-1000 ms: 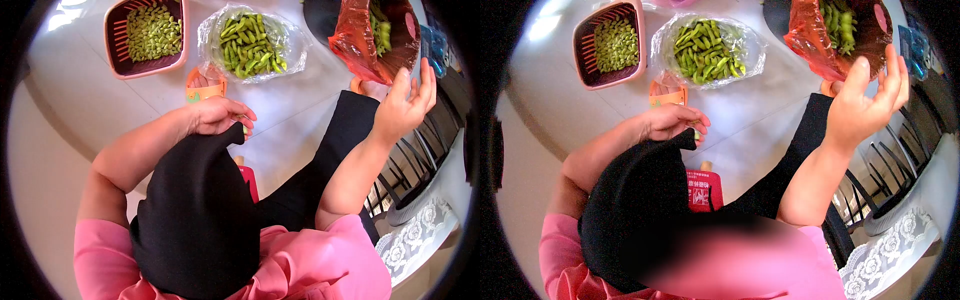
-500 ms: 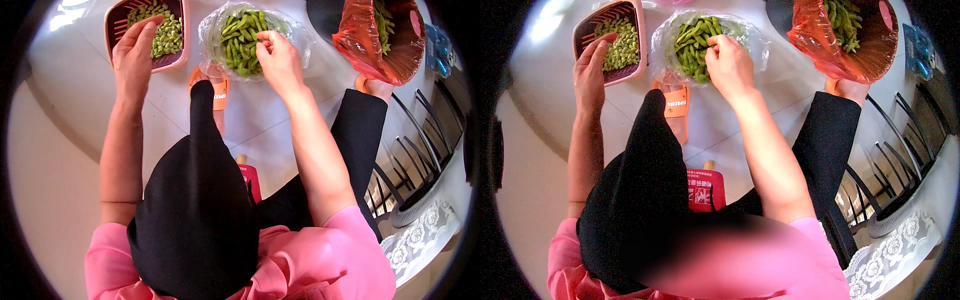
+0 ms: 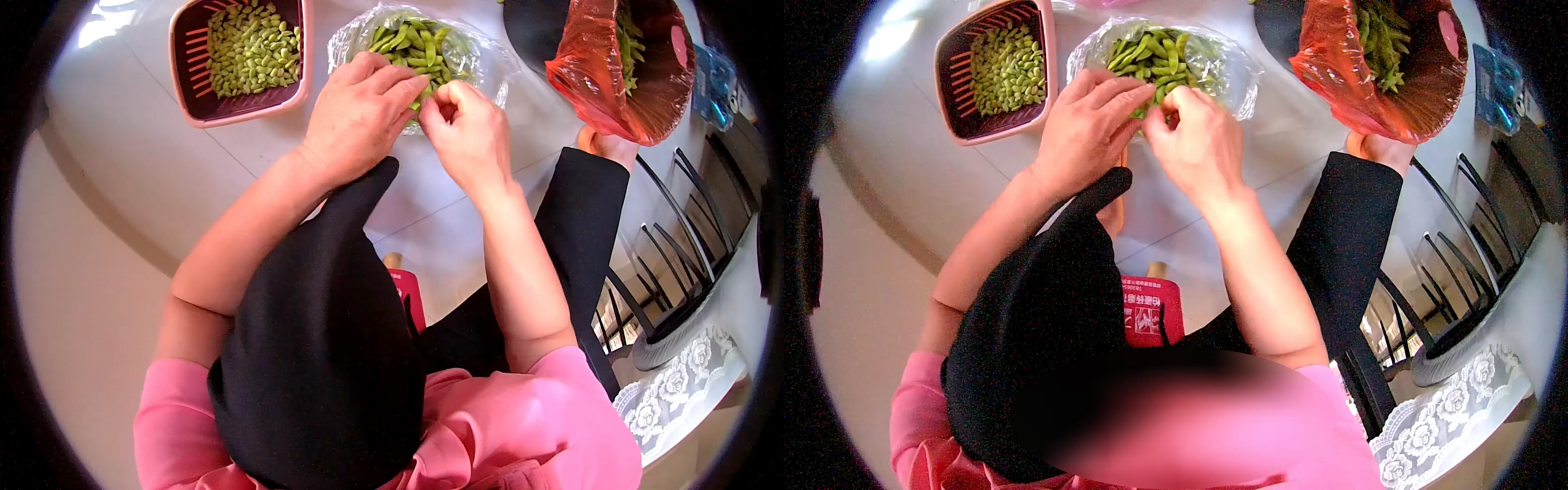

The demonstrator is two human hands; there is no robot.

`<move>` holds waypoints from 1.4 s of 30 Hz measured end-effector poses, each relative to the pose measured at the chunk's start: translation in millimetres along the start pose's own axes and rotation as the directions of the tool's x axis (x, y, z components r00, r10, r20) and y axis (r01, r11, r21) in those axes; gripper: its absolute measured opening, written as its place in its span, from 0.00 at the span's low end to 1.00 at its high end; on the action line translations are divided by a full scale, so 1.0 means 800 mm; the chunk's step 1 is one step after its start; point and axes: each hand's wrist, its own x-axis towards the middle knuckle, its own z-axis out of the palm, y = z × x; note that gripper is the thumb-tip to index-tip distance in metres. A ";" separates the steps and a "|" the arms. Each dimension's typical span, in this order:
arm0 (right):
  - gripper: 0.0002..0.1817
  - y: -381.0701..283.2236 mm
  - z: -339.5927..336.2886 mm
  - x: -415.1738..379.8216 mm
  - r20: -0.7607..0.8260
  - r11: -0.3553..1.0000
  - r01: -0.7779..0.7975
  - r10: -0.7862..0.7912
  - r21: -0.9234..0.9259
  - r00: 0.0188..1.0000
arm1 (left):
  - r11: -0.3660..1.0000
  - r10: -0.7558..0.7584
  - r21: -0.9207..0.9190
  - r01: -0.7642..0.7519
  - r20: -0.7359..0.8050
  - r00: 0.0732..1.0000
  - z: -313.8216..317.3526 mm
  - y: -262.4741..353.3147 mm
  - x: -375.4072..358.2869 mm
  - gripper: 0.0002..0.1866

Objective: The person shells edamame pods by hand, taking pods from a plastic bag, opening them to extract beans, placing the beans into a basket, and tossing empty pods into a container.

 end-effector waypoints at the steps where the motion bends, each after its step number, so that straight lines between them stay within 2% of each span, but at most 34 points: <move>1: 0.09 -0.008 -0.007 -0.007 0.073 0.977 -0.149 0.139 0.152 0.988 | 1.000 -0.004 -0.028 0.007 0.080 0.997 0.000 0.000 -0.001 0.17; 2: 0.10 -0.011 -0.011 -0.012 0.109 0.925 -0.211 0.185 0.316 0.977 | 0.994 0.026 -0.104 -0.021 0.045 0.999 0.004 -0.003 -0.004 0.15; 3: 0.10 -0.010 -0.015 -0.012 0.106 0.925 -0.212 0.188 0.316 0.977 | 0.994 0.029 -0.106 -0.024 0.046 0.999 0.004 0.001 -0.004 0.15; 5: 0.08 -0.010 -0.024 -0.010 0.166 0.796 -0.287 0.234 0.532 0.958 | 0.950 -0.145 -0.277 0.141 0.009 0.989 0.003 0.009 -0.004 0.10; 9: 0.05 -0.006 -0.023 -0.015 0.174 0.697 -0.261 0.195 0.668 0.965 | 0.931 -0.167 -0.329 0.158 0.002 0.986 0.005 0.014 -0.005 0.12; 16: 0.04 0.002 -0.028 -0.015 0.204 0.715 -0.284 0.198 0.639 0.959 | 0.929 -0.160 -0.331 0.168 0.053 0.986 0.006 0.021 -0.004 0.13; 18: 0.03 0.004 -0.034 -0.013 0.236 0.766 -0.256 0.140 0.590 0.962 | 0.909 -0.199 -0.335 0.247 0.171 0.965 0.004 0.022 -0.003 0.14; 22: 0.03 0.008 -0.028 -0.017 0.293 0.711 -0.335 0.187 0.618 0.938 | 0.934 -0.158 -0.297 0.199 0.158 0.975 0.006 0.022 -0.003 0.09; 24: 0.04 0.006 -0.018 -0.021 0.179 0.703 -0.302 0.245 0.644 0.953 | 0.917 -0.171 -0.330 0.224 0.180 0.969 0.004 0.023 0.001 0.09; 25: 0.04 0.005 -0.014 -0.021 0.179 0.703 -0.302 0.245 0.645 0.953 | 0.917 -0.171 -0.330 0.224 0.180 0.969 0.003 0.024 0.002 0.09; 27: 0.03 0.003 -0.010 -0.021 0.084 0.721 -0.271 0.284 0.637 0.955 | 0.876 -0.191 -0.409 0.257 0.195 0.962 0.003 0.025 0.004 0.12; 31: 0.03 0.004 -0.011 -0.021 0.104 0.674 -0.303 0.320 0.673 0.942 | 0.878 -0.168 -0.416 0.238 0.198 0.966 0.002 0.024 0.008 0.11; 32: 0.03 0.007 -0.014 -0.020 0.198 0.524 -0.344 0.316 0.779 0.928 | 0.658 -0.302 -0.589 0.470 0.365 0.881 -0.002 0.024 0.011 0.11; 33: 0.03 0.007 -0.017 -0.019 0.290 0.356 -0.385 0.293 0.852 0.911 | 0.355 -0.364 -0.666 0.656 0.548 0.753 -0.004 0.024 0.014 0.11; 34: 0.03 0.007 -0.021 -0.016 0.290 0.356 -0.385 0.293 0.851 0.911 | 0.246 -0.350 -0.739 0.627 0.536 0.768 0.002 0.017 0.010 0.12; 35: 0.03 0.005 -0.025 -0.012 0.374 0.284 -0.450 0.283 0.847 0.883 | 0.246 -0.350 -0.739 0.628 0.536 0.768 0.001 0.016 0.007 0.12; 36: 0.03 0.004 -0.028 -0.008 0.454 0.211 -0.511 0.265 0.834 0.851 | 0.067 -0.345 -0.757 0.650 0.593 0.727 0.000 0.014 0.006 0.12; 37: 0.03 0.010 -0.031 -0.005 0.451 0.211 -0.508 0.266 0.835 0.852 | -0.113 -0.327 -0.749 0.653 0.648 0.688 0.000 0.012 0.006 0.12; 38: 0.04 0.018 -0.034 -0.001 0.567 0.087 -0.591 0.202 0.802 0.799 | -0.178 -0.303 -0.744 0.644 0.664 0.684 0.005 0.009 0.003 0.13; 39: 0.05 0.024 -0.033 0.001 0.668 -0.031 -0.670 0.121 0.742 0.734 | -0.177 -0.304 -0.745 0.643 0.663 0.684 0.007 0.009 0.001 0.13; 40: 0.06 0.029 -0.027 0.001 0.687 -0.096 -0.681 0.092 0.726 0.721 | -0.221 -0.304 -0.755 0.618 0.655 0.692 0.010 0.011 0.000 0.13; 42: 0.07 0.033 -0.024 -0.001 0.688 -0.095 -0.682 0.108 0.725 0.717 | -0.263 -0.302 -0.774 0.577 0.634 0.712 0.014 0.011 -0.003 0.11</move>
